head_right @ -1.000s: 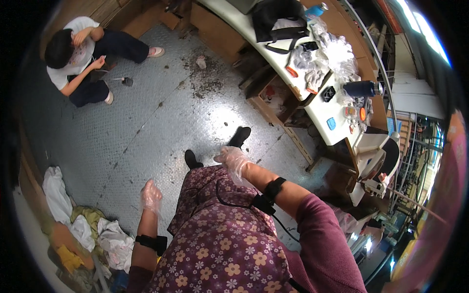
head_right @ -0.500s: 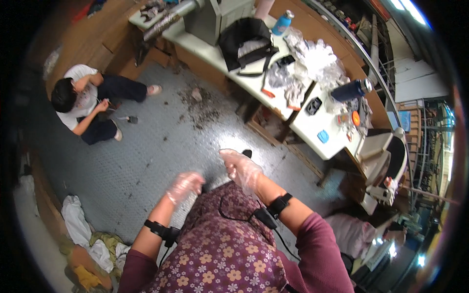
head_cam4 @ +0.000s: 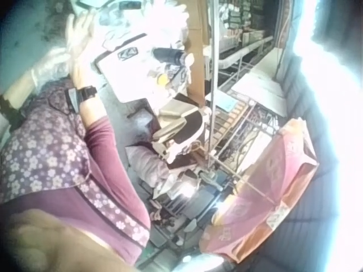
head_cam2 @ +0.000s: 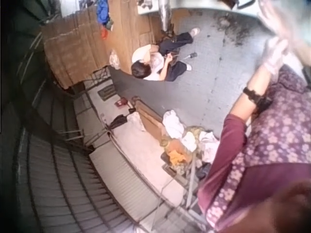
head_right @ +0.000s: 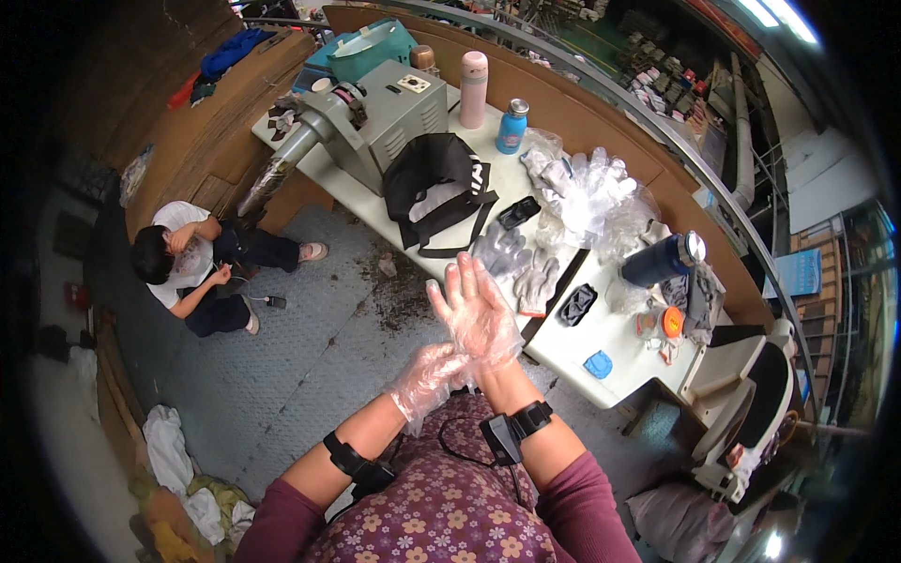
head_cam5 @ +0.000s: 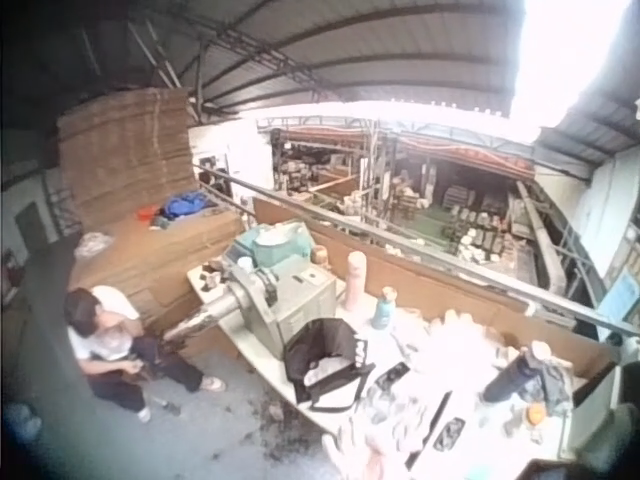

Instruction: The recorder puts on plastic gloves and then fabric work gloves at a workbench.

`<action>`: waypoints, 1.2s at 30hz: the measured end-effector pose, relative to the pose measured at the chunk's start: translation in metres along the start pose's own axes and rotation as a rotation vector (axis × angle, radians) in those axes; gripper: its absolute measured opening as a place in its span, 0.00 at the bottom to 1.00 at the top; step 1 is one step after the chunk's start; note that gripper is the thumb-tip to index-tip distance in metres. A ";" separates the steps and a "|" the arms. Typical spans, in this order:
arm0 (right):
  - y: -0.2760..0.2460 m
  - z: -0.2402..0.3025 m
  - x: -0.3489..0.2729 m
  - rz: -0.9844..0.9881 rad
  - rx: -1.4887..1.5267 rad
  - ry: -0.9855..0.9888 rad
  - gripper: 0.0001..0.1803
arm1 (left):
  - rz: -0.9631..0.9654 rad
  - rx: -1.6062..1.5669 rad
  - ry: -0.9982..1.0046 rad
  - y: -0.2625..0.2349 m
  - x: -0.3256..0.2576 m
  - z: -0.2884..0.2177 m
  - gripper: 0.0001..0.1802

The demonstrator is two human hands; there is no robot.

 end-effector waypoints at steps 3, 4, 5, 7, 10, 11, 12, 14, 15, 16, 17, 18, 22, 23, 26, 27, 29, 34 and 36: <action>-0.002 0.038 0.008 -0.118 -0.046 -0.094 0.18 | -0.013 0.149 0.065 0.012 0.030 -0.005 0.16; -0.001 0.047 0.008 -0.117 -0.055 -0.098 0.17 | -0.025 0.046 -0.025 0.018 0.040 0.008 0.14; -0.007 0.060 0.009 -0.183 -0.068 -0.157 0.16 | -0.036 -0.045 -0.088 0.021 0.050 0.018 0.12; -0.009 0.074 0.011 -0.190 -0.097 -0.139 0.15 | -0.016 0.055 -0.133 0.028 0.068 0.034 0.09; -0.026 0.095 0.011 -0.253 -0.185 -0.171 0.10 | 0.102 0.182 0.008 0.032 0.088 0.035 0.10; -0.038 0.102 0.007 -0.322 -0.188 -0.195 0.09 | 0.190 0.030 -0.182 0.036 0.089 0.054 0.11; -0.044 0.108 0.007 -0.313 -0.192 -0.189 0.08 | 0.259 0.071 -0.174 0.038 0.092 0.055 0.12; -0.059 0.126 0.004 -0.353 -0.166 -0.246 0.07 | 0.397 0.271 -0.225 0.030 0.096 0.060 0.14; -0.060 0.134 0.001 -0.317 -0.172 -0.261 0.08 | 0.399 0.322 -0.291 0.018 0.101 0.064 0.17; -0.058 0.142 -0.001 -0.275 -0.179 -0.272 0.08 | 0.172 0.441 -0.207 -0.008 0.113 0.052 0.19; -0.060 0.152 -0.007 -0.272 -0.171 -0.332 0.09 | -0.089 0.515 -0.211 -0.040 0.125 0.043 0.17; -0.061 0.160 -0.014 -0.295 -0.213 -0.370 0.10 | -0.240 0.658 -0.114 -0.070 0.138 0.025 0.11; -0.084 0.164 -0.028 -0.496 -0.168 -0.458 0.09 | -0.827 1.307 0.364 -0.136 0.180 -0.055 0.41; -0.089 0.159 -0.026 -0.510 -0.164 -0.443 0.08 | -0.851 1.485 0.375 -0.142 0.196 -0.061 0.51; -0.090 0.147 -0.022 -0.457 -0.220 -0.420 0.07 | -0.702 1.792 0.066 -0.182 0.251 -0.056 0.49; -0.093 0.146 -0.023 -0.483 -0.203 -0.433 0.07 | -0.706 1.724 0.100 -0.197 0.254 -0.066 0.35; -0.089 0.146 -0.024 -0.436 -0.208 -0.443 0.07 | -0.766 1.591 0.261 -0.216 0.260 -0.096 0.16; -0.093 0.158 -0.037 -0.442 -0.177 -0.472 0.10 | -0.640 1.396 0.263 -0.265 0.293 -0.177 0.16; -0.099 0.160 -0.042 -0.455 -0.150 -0.490 0.10 | -0.664 1.364 0.173 -0.278 0.305 -0.197 0.18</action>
Point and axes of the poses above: each hand's wrist, its own x-axis towards the middle knuckle, its own y-axis out of the palm, z = x × y, the point moved 9 cm from there along x, towards the middle knuckle, and after that the axes turned 13 degrees about x, right-handed, at the moved point
